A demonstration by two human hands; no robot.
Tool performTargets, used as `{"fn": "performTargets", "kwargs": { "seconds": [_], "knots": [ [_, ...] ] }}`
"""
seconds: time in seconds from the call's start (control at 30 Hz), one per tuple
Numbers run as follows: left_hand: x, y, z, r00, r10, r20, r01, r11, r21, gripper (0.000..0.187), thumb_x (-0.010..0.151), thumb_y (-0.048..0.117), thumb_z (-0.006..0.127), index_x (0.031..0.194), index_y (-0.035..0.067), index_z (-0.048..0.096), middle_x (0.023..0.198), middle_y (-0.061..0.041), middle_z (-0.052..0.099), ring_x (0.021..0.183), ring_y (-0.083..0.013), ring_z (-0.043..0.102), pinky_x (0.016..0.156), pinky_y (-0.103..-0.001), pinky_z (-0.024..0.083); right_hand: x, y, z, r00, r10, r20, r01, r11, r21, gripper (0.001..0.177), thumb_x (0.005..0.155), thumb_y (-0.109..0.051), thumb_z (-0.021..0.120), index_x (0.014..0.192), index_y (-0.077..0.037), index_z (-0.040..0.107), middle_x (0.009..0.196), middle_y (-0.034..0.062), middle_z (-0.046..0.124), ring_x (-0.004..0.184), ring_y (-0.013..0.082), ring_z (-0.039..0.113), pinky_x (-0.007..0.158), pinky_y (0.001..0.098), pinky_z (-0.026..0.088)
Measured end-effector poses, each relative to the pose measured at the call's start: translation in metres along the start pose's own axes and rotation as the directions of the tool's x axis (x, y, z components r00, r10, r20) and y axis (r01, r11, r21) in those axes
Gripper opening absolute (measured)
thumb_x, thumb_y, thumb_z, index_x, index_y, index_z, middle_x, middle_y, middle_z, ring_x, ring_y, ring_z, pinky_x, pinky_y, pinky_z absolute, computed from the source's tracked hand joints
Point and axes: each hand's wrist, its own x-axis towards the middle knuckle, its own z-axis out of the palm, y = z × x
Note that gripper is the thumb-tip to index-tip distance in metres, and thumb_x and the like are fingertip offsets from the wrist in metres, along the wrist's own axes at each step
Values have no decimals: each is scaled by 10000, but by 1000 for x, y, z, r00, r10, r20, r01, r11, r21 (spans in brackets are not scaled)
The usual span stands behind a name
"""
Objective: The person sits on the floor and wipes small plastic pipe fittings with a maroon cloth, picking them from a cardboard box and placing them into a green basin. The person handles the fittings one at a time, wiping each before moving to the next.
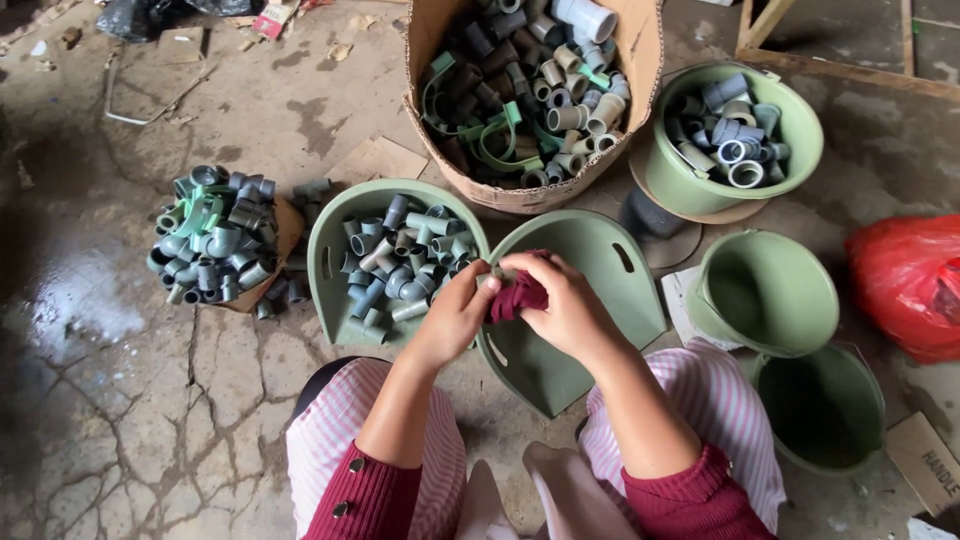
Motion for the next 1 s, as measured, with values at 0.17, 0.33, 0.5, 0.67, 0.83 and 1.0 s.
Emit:
{"fn": "performTargets", "kwargs": {
  "seconds": [0.17,0.33,0.5,0.67,0.83,1.0],
  "knots": [
    [-3,-24,7,990,134,44,-135,990,31,328,911,296,338,1052,25,455,836,-250,519,848,-444,509,767,-476,401,-1,12,5,999,8,-44,-3,995,96,332,611,68,606,898,-100,595,844,96,580,834,271,578,753,364,457],
    [-12,-9,1,949,312,47,-316,937,149,302,886,299,397,1031,41,461,882,-209,484,866,-430,474,803,-479,383,1,27,13,960,250,-126,-201,928,312,347,585,72,452,856,-93,593,759,110,585,766,240,565,758,366,439],
    [-8,-8,-6,926,375,-26,-363,911,197,319,893,315,381,1082,60,418,878,-142,415,855,-387,439,786,-446,389,11,44,13,675,673,-301,-198,559,806,200,763,-56,453,891,-88,604,759,41,568,687,116,530,665,264,479],
    [-4,-5,-10,933,355,-62,-343,928,146,306,888,305,375,1040,45,430,860,-212,504,806,-438,500,719,-491,415,12,3,-9,925,305,-228,-152,845,513,451,634,80,486,1057,-63,545,862,105,594,801,152,545,771,311,436],
    [5,-24,-5,961,271,-54,-260,953,155,308,877,368,367,956,96,489,707,-192,530,692,-423,536,631,-478,430,6,6,0,997,69,38,-76,963,258,542,574,99,583,1053,-148,632,914,72,647,840,183,590,816,310,421],
    [13,-48,4,992,109,-69,-99,985,139,422,904,317,271,599,72,427,494,-216,479,556,-465,490,496,-462,388,-9,33,27,993,-97,-61,75,952,-296,266,564,-85,642,779,-240,612,668,-59,565,608,180,602,564,294,483]
  ]
}}
